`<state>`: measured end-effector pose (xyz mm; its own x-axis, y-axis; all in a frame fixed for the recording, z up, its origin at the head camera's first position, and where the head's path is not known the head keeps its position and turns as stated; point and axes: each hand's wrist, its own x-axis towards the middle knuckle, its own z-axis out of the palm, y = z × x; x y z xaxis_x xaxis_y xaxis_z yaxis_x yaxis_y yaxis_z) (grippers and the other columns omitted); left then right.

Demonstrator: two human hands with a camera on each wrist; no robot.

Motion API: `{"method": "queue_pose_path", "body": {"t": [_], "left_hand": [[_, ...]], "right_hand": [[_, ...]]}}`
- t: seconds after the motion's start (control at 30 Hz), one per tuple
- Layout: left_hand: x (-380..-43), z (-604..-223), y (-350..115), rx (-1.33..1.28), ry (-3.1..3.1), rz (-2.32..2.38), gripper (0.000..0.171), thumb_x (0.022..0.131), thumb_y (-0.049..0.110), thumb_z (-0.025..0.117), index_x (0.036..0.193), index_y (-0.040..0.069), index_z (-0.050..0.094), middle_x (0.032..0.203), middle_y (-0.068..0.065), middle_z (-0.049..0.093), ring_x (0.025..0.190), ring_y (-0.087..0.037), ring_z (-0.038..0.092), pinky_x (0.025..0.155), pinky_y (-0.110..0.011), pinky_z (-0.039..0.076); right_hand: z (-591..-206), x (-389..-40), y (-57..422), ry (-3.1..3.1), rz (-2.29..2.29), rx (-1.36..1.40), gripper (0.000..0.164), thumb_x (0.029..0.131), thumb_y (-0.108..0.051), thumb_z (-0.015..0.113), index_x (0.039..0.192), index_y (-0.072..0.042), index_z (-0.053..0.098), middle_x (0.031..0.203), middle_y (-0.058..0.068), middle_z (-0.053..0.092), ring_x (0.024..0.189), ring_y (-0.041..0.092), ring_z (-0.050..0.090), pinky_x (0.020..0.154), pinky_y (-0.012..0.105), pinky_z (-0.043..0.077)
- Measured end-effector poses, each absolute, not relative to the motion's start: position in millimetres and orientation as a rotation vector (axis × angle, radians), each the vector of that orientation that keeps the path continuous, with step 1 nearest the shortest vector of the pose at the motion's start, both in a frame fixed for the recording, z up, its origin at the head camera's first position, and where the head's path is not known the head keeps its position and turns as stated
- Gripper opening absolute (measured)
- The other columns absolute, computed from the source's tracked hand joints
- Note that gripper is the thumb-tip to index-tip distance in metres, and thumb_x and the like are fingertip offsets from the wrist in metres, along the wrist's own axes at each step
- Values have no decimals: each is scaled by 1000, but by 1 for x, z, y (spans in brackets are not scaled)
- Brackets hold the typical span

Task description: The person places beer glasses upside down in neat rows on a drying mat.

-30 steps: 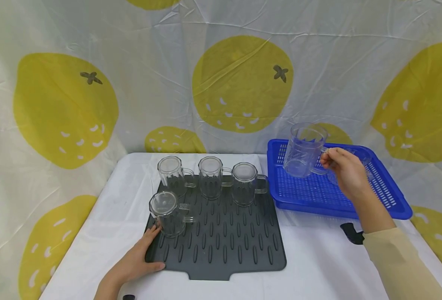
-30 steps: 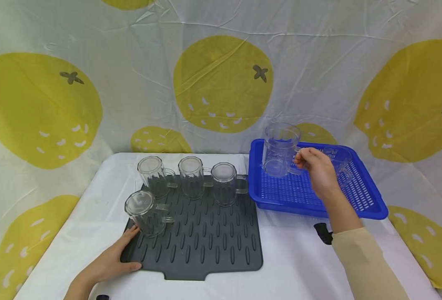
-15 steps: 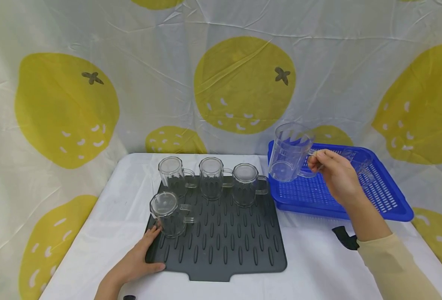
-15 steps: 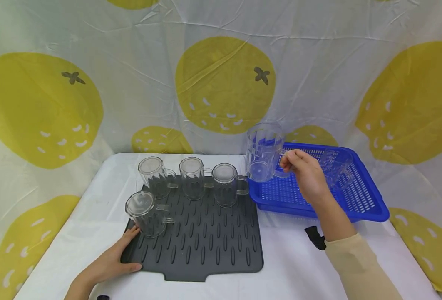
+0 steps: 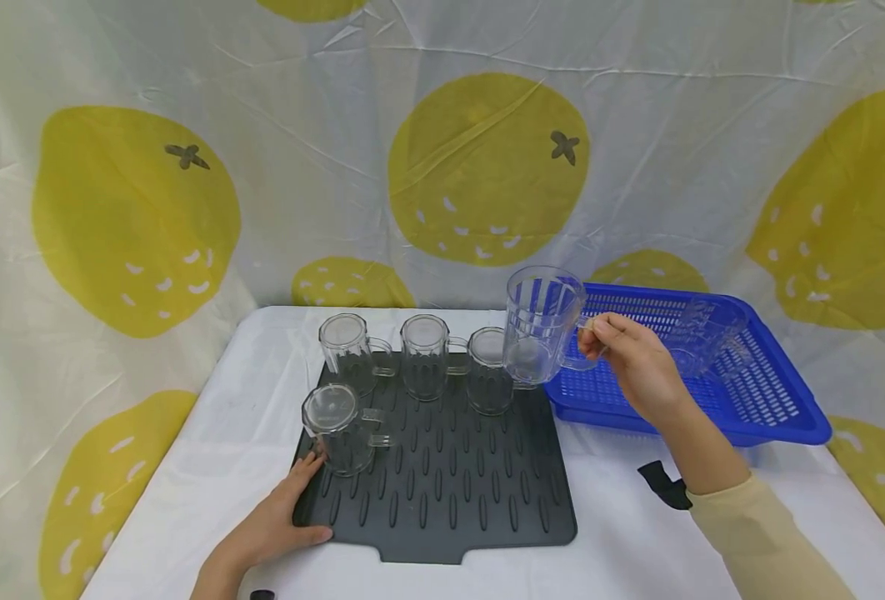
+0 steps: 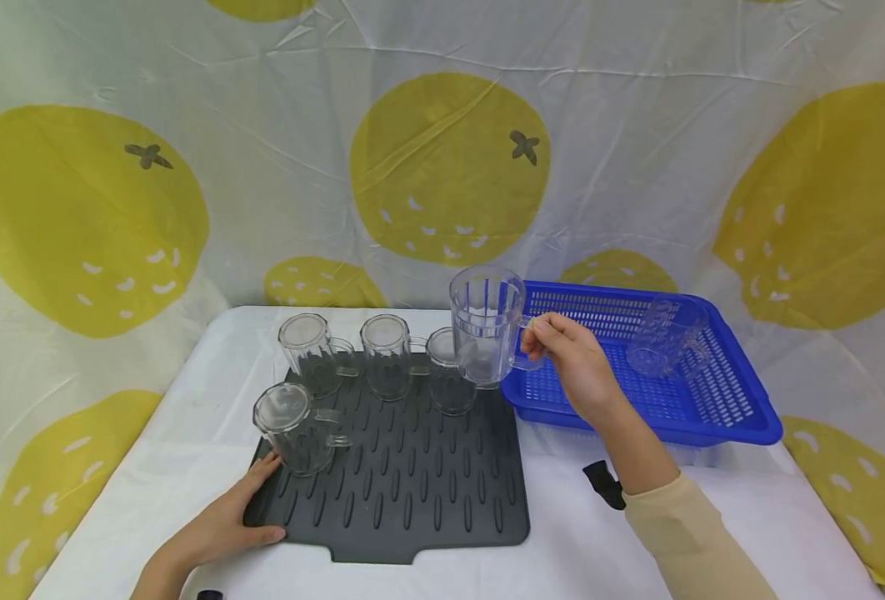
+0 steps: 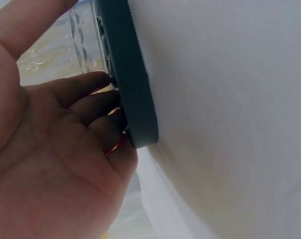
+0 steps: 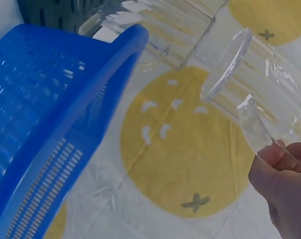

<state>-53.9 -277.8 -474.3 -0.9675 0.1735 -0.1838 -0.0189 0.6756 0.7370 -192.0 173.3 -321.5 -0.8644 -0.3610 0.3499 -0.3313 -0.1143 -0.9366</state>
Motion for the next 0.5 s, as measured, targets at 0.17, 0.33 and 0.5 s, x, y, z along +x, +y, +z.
{"method": "queue_pose_path", "body": {"t": [0.17, 0.33, 0.5], "left_hand": [[-53, -475, -277, 137, 2649, 1183, 106, 72, 33, 86, 153, -1, 26, 157, -28, 13, 142, -50, 6, 108, -67, 17], [-52, -476, -278, 134, 2658, 1177, 106, 72, 34, 86, 152, -1, 26, 157, -28, 14, 142, -50, 6, 108, -67, 16], [-54, -477, -278, 130, 2670, 1175, 106, 72, 35, 86, 153, -1, 26, 158, -26, 14, 143, -49, 7, 108, -66, 17]], "right_hand": [[-328, -191, 164, 2036, -2171, -851, 28, 107, -14, 38, 90, -9, 60, 87, 0, 56, 85, 16, 53, 76, 26, 43], [-334, -190, 153, 1988, -2174, -902, 28, 107, -10, 37, 90, -8, 60, 88, 1, 56, 84, 16, 54, 75, 26, 44], [-339, -189, 142, 1966, -2147, -920, 28, 107, -10, 36, 91, -7, 59, 87, 1, 56, 83, 16, 53, 73, 27, 45]]}}
